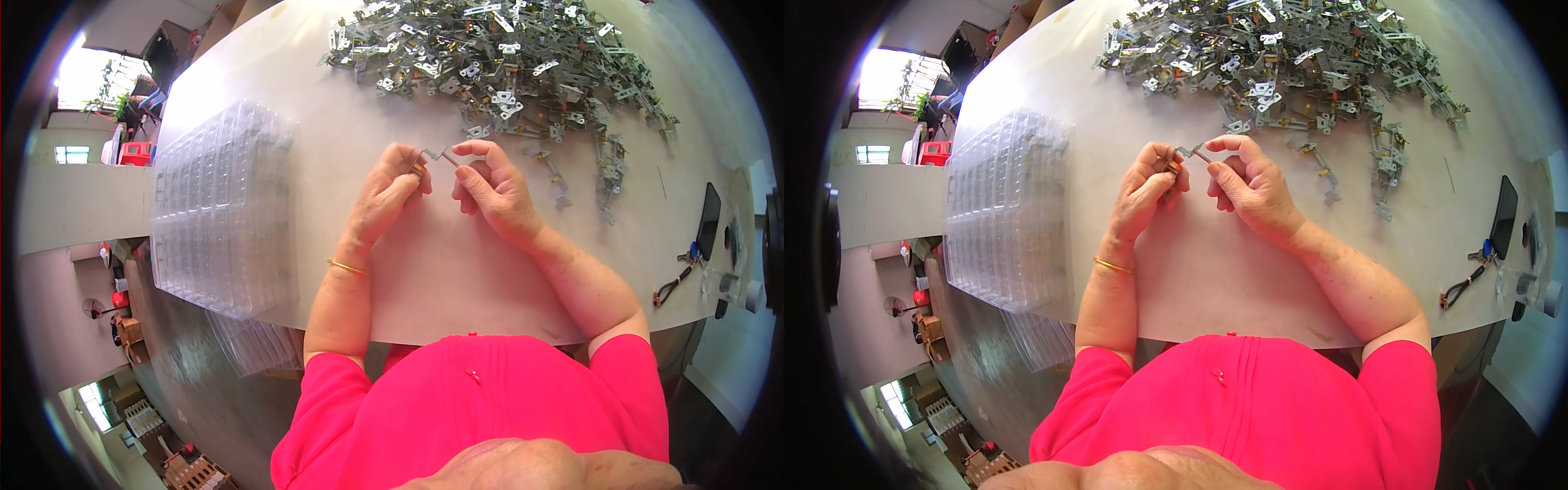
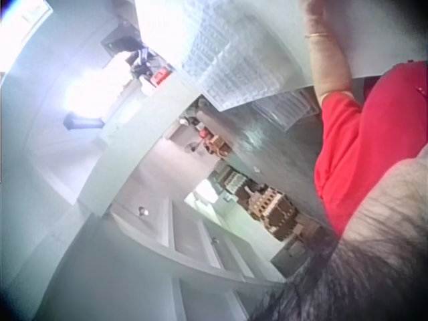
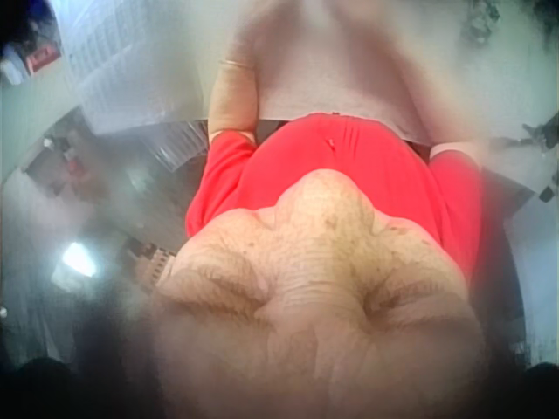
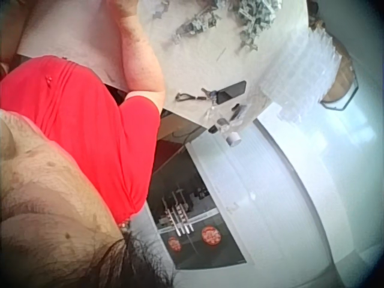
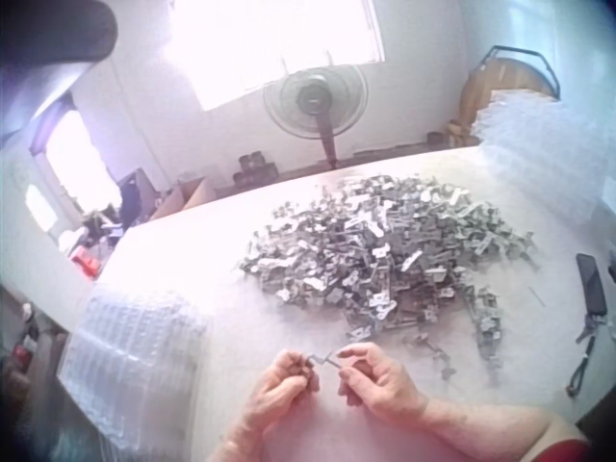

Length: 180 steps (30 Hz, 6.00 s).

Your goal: The worker picks up small metal hinge components from a pile and places them individually into the slots of a plastic organizer tray.

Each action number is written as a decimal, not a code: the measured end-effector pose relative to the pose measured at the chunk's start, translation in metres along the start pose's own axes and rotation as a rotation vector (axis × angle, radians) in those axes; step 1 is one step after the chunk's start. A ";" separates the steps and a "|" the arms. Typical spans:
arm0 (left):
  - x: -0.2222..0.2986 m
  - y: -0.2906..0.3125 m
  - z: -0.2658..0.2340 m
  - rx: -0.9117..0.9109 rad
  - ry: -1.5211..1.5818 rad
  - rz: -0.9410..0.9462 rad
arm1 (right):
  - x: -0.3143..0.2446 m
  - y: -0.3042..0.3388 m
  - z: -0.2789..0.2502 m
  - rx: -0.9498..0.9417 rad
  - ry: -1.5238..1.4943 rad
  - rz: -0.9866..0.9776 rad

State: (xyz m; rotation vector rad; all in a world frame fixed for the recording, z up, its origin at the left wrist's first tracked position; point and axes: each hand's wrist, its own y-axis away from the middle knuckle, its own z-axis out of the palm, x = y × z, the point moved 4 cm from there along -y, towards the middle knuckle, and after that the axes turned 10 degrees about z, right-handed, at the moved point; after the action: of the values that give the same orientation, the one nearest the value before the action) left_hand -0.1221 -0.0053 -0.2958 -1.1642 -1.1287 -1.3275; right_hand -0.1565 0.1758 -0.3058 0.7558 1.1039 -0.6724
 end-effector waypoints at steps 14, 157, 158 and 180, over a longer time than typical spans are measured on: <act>-0.014 0.000 0.005 0.075 -0.337 0.227 | 0.003 -0.001 0.004 -0.015 0.040 -0.019; -0.003 0.002 0.004 0.042 -0.463 0.349 | 0.006 0.005 0.003 0.015 0.028 -0.031; -0.003 0.002 0.006 0.036 -0.555 0.353 | 0.006 0.005 0.003 0.012 0.041 -0.042; 0.004 0.006 0.016 0.007 -0.631 0.388 | 0.000 0.004 -0.004 0.254 0.195 -0.445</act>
State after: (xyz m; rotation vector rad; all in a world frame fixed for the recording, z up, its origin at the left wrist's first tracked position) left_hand -0.1157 0.0095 -0.2903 -1.7599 -1.2482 -0.6661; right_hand -0.1557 0.1811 -0.3058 0.8103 1.3999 -1.1499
